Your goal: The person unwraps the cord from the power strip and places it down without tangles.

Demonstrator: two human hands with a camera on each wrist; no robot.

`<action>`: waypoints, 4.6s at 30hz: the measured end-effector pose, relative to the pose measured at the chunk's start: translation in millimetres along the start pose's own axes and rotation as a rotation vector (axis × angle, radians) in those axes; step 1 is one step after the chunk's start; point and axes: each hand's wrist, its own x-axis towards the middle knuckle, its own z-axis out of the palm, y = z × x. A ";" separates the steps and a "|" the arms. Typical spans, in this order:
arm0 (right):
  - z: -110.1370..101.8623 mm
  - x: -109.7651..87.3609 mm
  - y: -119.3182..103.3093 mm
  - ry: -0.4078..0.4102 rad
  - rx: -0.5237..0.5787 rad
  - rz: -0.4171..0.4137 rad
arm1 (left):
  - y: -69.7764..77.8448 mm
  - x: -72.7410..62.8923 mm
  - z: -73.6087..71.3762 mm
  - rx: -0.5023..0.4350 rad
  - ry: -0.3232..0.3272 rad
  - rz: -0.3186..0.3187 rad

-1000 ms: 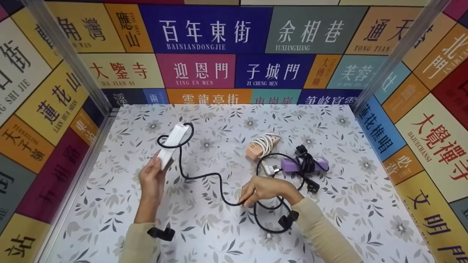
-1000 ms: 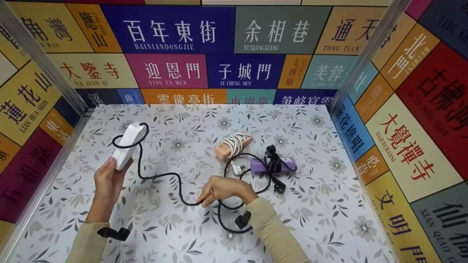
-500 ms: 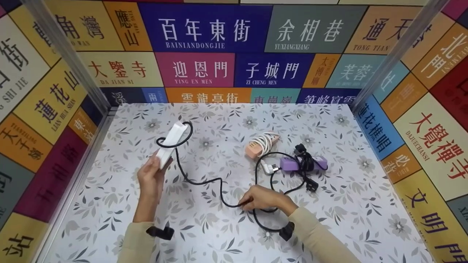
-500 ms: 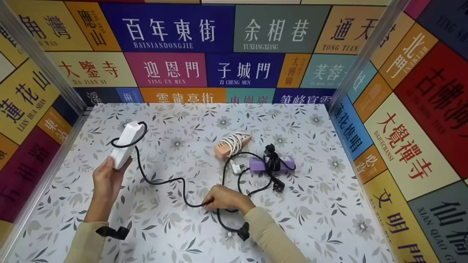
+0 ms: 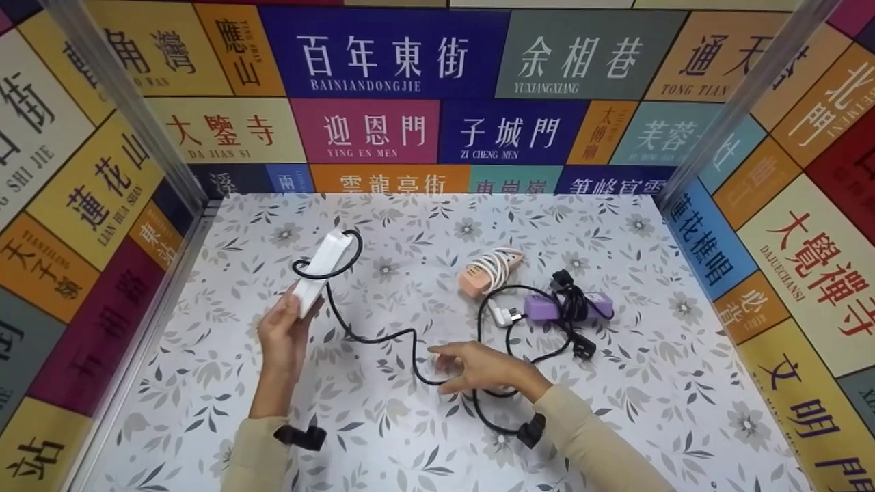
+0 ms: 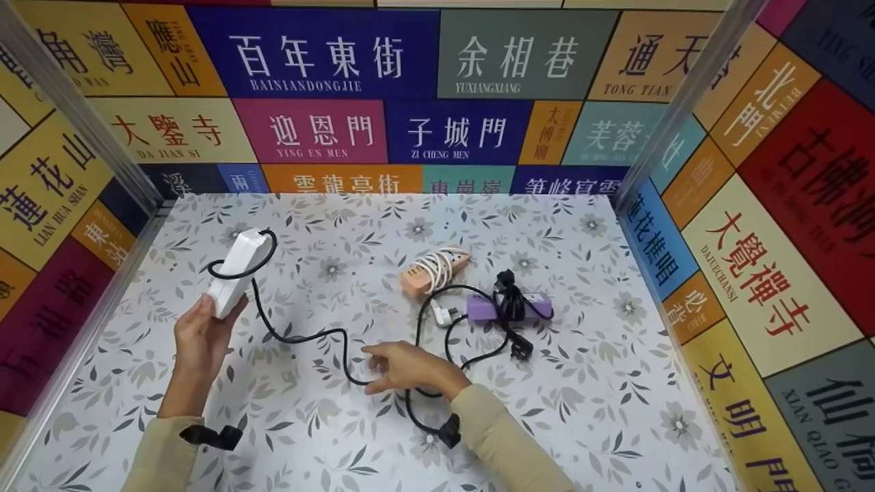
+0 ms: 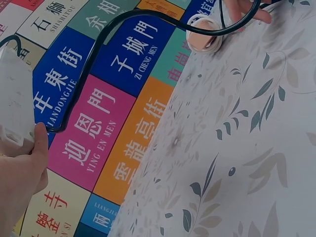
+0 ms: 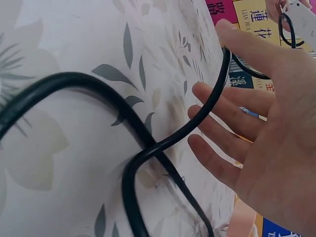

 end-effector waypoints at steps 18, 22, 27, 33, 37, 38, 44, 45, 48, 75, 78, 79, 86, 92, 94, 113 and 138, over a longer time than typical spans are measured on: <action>-4.0 27.4 -34.7 0.269 -0.063 -0.261 | -0.7 -1.7 0.7 0.098 -0.013 -0.007; -2.4 33.8 -32.9 0.290 -0.090 -0.367 | -1.3 -1.1 1.0 0.068 -0.014 0.000; -2.4 39.8 -33.4 0.363 -0.038 -0.404 | -3.3 -1.5 1.3 0.050 -0.039 -0.003; -18.4 42.6 -46.4 0.527 0.061 -0.266 | -4.4 -3.7 2.6 0.089 -0.062 -0.008; -32.2 44.9 -52.6 0.664 0.047 -0.223 | -3.3 -3.9 4.3 0.099 -0.071 -0.009; -34.7 45.3 -53.6 0.700 0.048 -0.219 | -3.1 -3.8 4.7 0.106 -0.074 -0.012; -43.6 44.7 -59.3 0.883 0.098 -0.237 | -1.4 -4.7 4.6 0.197 -0.095 -0.026; -44.6 44.3 -60.2 0.911 0.101 -0.250 | -1.2 -5.1 4.6 0.211 -0.091 -0.028; -46.7 42.8 -62.1 0.992 0.133 -0.277 | -1.0 -6.0 4.5 0.216 -0.061 -0.039; -93.0 -33.7 -44.8 0.789 0.382 -0.535 | 2.9 -2.5 -14.3 0.871 0.164 -0.025; -91.8 -40.8 -43.7 0.761 0.318 -0.570 | -0.1 -2.4 -20.5 0.892 0.154 0.014; -90.2 -42.4 -43.0 0.752 0.293 -0.583 | -1.4 -2.4 -22.8 0.896 0.154 0.033; -73.4 -45.1 -37.7 0.787 -0.160 -0.602 | -11.7 -3.3 -41.3 1.078 0.195 0.235; -54.9 -41.2 -33.3 0.803 -0.520 -0.608 | -15.3 -1.9 -63.2 1.232 0.302 0.318; -46.0 -38.5 -31.2 0.807 -0.619 -0.608 | -15.1 -0.6 -72.3 1.250 0.349 0.326; 18.8 -37.7 6.6 0.536 -0.495 -0.259 | -9.4 -3.0 -114.9 1.355 0.486 0.171; 40.9 -37.5 22.8 0.403 -0.283 -0.029 | -7.7 1.5 -119.4 1.540 0.511 -0.143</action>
